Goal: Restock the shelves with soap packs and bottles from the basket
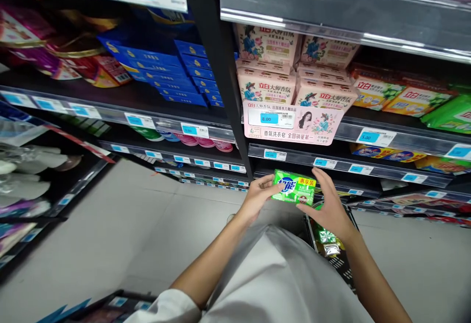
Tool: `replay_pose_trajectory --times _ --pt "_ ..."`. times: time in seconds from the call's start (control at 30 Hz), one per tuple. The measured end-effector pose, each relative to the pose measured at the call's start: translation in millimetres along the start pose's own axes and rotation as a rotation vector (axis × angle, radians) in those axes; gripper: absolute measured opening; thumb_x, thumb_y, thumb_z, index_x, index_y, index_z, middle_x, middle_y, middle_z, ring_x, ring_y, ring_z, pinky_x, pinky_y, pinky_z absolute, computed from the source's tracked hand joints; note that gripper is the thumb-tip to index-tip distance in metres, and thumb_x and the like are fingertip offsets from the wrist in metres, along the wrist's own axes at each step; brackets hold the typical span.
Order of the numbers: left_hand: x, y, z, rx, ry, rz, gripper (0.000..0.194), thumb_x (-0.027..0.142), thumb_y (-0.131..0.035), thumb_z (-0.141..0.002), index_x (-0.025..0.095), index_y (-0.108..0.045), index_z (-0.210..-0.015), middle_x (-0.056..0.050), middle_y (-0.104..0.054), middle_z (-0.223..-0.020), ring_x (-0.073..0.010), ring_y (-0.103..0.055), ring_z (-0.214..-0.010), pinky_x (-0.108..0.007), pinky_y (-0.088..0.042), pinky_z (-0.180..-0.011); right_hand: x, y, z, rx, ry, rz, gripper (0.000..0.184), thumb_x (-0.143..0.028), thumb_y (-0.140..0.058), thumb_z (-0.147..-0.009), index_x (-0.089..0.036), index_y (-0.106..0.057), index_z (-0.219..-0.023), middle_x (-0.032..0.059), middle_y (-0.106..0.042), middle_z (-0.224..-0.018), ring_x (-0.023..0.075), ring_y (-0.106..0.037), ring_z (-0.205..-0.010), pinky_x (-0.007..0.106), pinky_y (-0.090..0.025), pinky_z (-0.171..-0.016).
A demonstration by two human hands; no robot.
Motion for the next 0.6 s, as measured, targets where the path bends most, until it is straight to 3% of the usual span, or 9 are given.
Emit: replay_pose_trajectory --times 0.13,0.33,0.47,0.6 --pt "2.0 -3.6 0.4 -0.037 -0.050 -0.001 0.054 0.040 -0.096 -0.053 0.014 -0.079 -0.097 -0.007 -0.076 -0.092 -0.0179 -0.068 -0.082 -0.028 -0.052 -0.076 -21.6 -5.0 -3.5 -0.111 0.172 0.349 0.081 -0.050 -0.078 -0.082 -0.031 -0.042 -0.153 0.0102 -0.050 -0.153 0.0361 -0.044 -0.141 0.058 -0.030 -0.122" --pt "6.1 -9.8 2.1 -0.072 -0.111 -0.072 0.055 0.036 -0.096 -0.054 0.014 -0.078 -0.101 -0.008 -0.077 -0.098 -0.0222 -0.070 -0.090 -0.031 -0.055 -0.081 -20.5 -17.3 -6.0 -0.192 0.195 0.575 0.084 -0.044 -0.080 -0.081 -0.018 -0.043 -0.152 0.0156 -0.055 -0.148 0.0365 -0.051 -0.136 0.058 -0.036 -0.119" --pt "14.9 -10.9 5.8 -0.067 -0.150 -0.154 0.065 0.035 -0.096 -0.052 0.012 -0.075 -0.110 -0.009 -0.078 -0.104 -0.0264 -0.071 -0.096 -0.035 -0.057 -0.085 -18.2 -16.5 -7.6 -0.234 0.160 0.530 0.076 -0.045 -0.079 -0.081 -0.022 -0.048 -0.147 0.0123 -0.055 -0.148 0.0350 -0.051 -0.136 0.055 -0.040 -0.117" --pt "23.6 -12.4 10.2 -0.107 -0.186 -0.234 0.069 0.037 -0.095 -0.055 0.012 -0.074 -0.115 -0.010 -0.077 -0.106 -0.0280 -0.071 -0.097 -0.036 -0.057 -0.085 -1.6 -8.7 -11.8 -0.275 0.020 0.278 0.072 -0.051 -0.071 -0.088 -0.028 -0.044 -0.151 0.0089 -0.048 -0.155 0.0317 -0.048 -0.141 0.051 -0.043 -0.116"
Point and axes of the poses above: each hand's wrist, its own z-axis away from the middle knuckle, its own y-axis out of the back of the hand, x = y × z, the point moved 7 cm from there along -z, towards the middle knuckle
